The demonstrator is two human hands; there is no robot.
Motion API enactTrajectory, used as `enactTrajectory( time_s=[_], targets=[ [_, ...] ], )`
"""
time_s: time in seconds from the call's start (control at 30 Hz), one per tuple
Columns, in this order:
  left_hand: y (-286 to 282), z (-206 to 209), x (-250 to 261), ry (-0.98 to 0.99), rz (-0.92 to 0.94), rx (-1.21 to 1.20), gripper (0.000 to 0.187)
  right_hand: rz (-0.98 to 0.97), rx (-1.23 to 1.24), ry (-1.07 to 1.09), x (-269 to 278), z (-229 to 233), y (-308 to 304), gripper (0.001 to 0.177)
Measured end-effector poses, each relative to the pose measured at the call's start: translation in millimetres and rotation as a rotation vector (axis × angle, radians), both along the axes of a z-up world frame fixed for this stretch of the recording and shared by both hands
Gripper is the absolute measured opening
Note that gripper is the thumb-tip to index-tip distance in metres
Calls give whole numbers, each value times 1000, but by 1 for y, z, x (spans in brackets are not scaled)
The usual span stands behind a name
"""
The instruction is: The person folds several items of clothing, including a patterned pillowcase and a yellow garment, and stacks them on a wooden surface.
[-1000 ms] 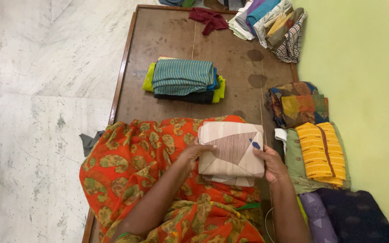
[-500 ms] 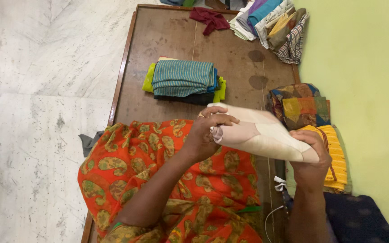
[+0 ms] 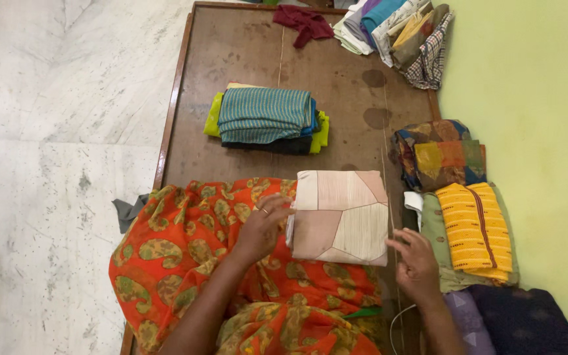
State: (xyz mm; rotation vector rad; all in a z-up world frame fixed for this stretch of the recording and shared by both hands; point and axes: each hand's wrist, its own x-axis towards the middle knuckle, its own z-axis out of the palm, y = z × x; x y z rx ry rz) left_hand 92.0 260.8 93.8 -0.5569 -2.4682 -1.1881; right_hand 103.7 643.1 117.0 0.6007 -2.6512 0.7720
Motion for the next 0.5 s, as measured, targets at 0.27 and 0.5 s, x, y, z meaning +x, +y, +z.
enactTrajectory(
  time_s=[0.27, 0.5],
  targets=[
    [71, 65, -33, 72, 92, -43, 41, 11, -215, 168, -34, 70, -78, 34],
    [127, -5, -50, 93, 106, -240, 62, 64, 41, -48, -76, -11, -134, 69]
  ],
)
